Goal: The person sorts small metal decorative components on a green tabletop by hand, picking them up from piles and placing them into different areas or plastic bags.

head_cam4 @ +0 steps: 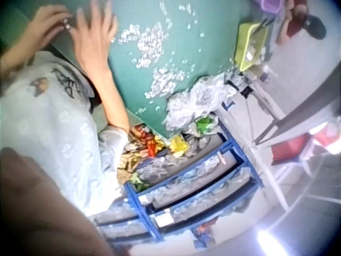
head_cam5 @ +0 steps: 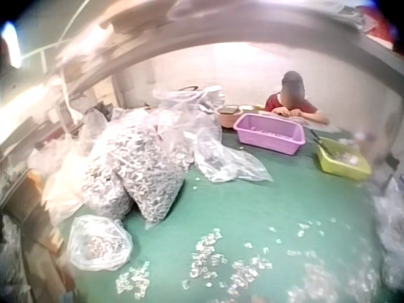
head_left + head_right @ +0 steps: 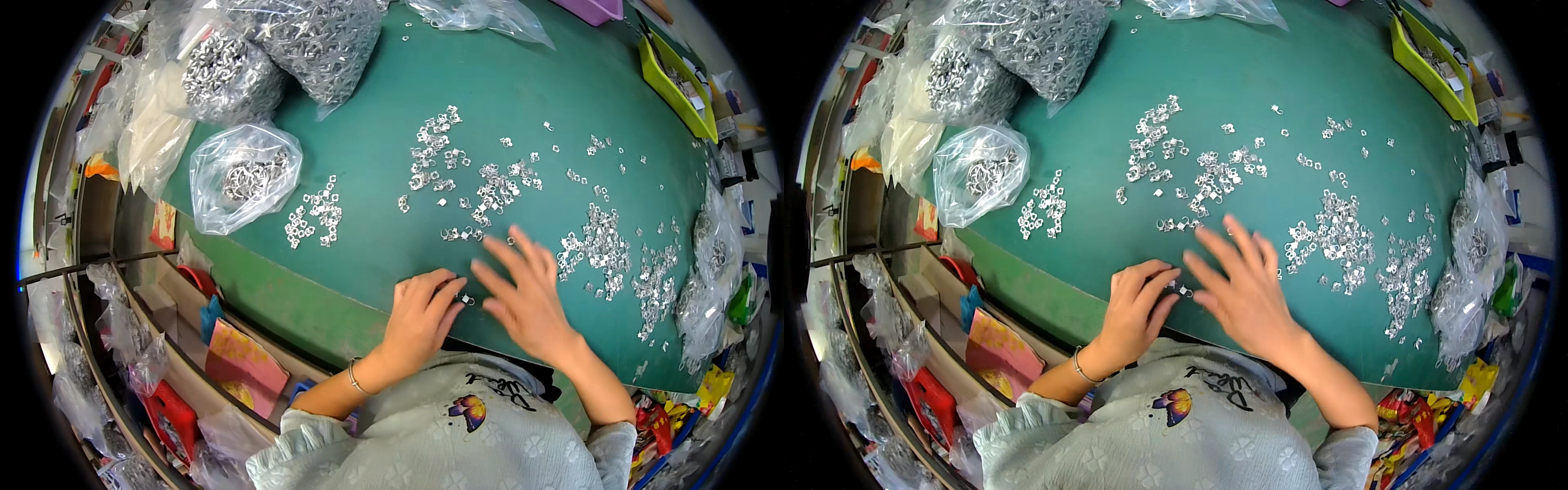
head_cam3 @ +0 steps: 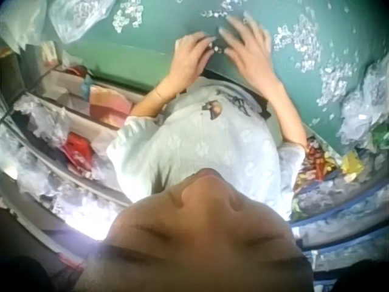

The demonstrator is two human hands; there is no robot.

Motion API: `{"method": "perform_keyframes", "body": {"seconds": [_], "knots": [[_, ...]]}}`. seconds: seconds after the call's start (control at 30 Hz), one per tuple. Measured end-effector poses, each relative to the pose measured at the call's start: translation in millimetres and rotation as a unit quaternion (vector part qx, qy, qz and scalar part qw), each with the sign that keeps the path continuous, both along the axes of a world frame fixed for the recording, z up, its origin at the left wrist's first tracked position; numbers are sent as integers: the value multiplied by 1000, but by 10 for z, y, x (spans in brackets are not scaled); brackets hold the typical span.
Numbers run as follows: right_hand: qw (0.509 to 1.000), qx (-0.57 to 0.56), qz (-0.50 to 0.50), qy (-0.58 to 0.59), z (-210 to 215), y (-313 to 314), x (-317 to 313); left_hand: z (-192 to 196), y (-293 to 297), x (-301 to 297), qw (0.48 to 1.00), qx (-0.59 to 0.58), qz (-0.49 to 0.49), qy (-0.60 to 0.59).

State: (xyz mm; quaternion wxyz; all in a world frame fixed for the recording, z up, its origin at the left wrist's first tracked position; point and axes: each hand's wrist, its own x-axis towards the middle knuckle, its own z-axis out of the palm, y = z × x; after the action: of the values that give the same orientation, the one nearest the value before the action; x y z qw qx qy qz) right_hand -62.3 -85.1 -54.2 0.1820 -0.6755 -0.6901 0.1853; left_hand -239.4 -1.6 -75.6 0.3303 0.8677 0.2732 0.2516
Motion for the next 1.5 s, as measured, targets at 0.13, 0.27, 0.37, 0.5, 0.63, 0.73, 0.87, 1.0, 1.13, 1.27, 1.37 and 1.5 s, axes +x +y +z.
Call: {"method": "perform_keyframes", "body": {"seconds": [0.13,0.27,0.37,0.5,0.63,0.73,0.87,1.0,1.13,1.27,1.37,1.5], "knots": [[995,35,-33,-84,-92,325,4,-77,-19,27,998,-6,-57,2],[996,-54,13,-68,36,31,-22,-147,16,-11,999,-24,-39,-8],[996,-76,53,-7,57,4,11,-146,-11,4,998,-46,37,-28],[996,44,60,-50,40,474,-9,-122,-45,-8,1000,-18,20,4],[992,76,72,-68,52,877,21,-421,-136,147,996,-31,39,-71],[984,11,153,-92,-29,782,45,-494,-164,124,994,66,1,-93],[941,134,190,-244,-15,399,399,-543,-283,79,995,18,-19,-97],[954,168,92,-232,-58,230,957,-446,-248,81,996,-5,-30,-90],[979,141,51,-136,-10,750,764,-418,-177,82,995,-8,-49,-92],[991,76,56,-92,-267,1339,490,-395,-166,64,996,3,-55,-67],[988,37,106,-104,-202,1154,397,-411,-165,47,996,30,-59,-64],[977,27,176,-115,-113,597,604,-366,-175,5,994,37,-77,-62]]}}
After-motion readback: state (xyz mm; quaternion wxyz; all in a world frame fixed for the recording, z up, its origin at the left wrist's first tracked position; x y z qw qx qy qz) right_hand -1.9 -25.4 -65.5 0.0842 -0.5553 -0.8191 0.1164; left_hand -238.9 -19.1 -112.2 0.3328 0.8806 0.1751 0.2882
